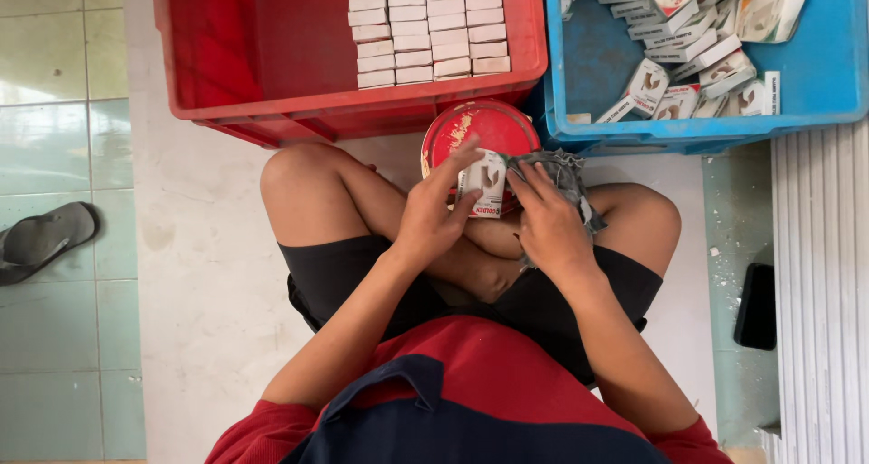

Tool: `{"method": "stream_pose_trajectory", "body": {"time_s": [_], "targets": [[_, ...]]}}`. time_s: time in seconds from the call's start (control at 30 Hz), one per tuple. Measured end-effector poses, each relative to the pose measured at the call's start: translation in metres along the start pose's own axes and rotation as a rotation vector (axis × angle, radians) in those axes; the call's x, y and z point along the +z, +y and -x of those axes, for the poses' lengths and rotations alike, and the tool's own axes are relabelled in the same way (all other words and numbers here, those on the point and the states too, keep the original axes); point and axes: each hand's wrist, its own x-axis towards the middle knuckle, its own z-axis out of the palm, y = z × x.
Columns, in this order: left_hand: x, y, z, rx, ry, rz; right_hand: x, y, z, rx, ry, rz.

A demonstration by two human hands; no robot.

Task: The person wipes small boxes with a cloth and stacks them inside a red plastic crate while sitting on the floor.

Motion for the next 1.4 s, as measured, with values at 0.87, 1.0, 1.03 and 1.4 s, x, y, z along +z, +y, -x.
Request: {"method": "stream_pose_trajectory", "body": {"time_s": [0.87, 1.0, 1.03, 1.4], "targets": [[0.032, -0.078, 0.002, 0.195, 0.053, -0.175, -0.013, -0.052, -0.013, -0.159, 0.304, 0.009], [0.03, -0.08, 0.001, 0.19, 0.039, -0.168, -0.012, -0.021, -0.026, -0.136, 0.302, 0.031], [0.03, -0.077, 0.0, 0.192, 0.04, -0.164, -0.015, -0.017, -0.027, -0.136, 0.302, 0.036], [0.029, -0.063, 0.003, 0.145, 0.025, -0.244, -0.036, -0.048, -0.014, -0.147, 0.384, -0.103]]}}
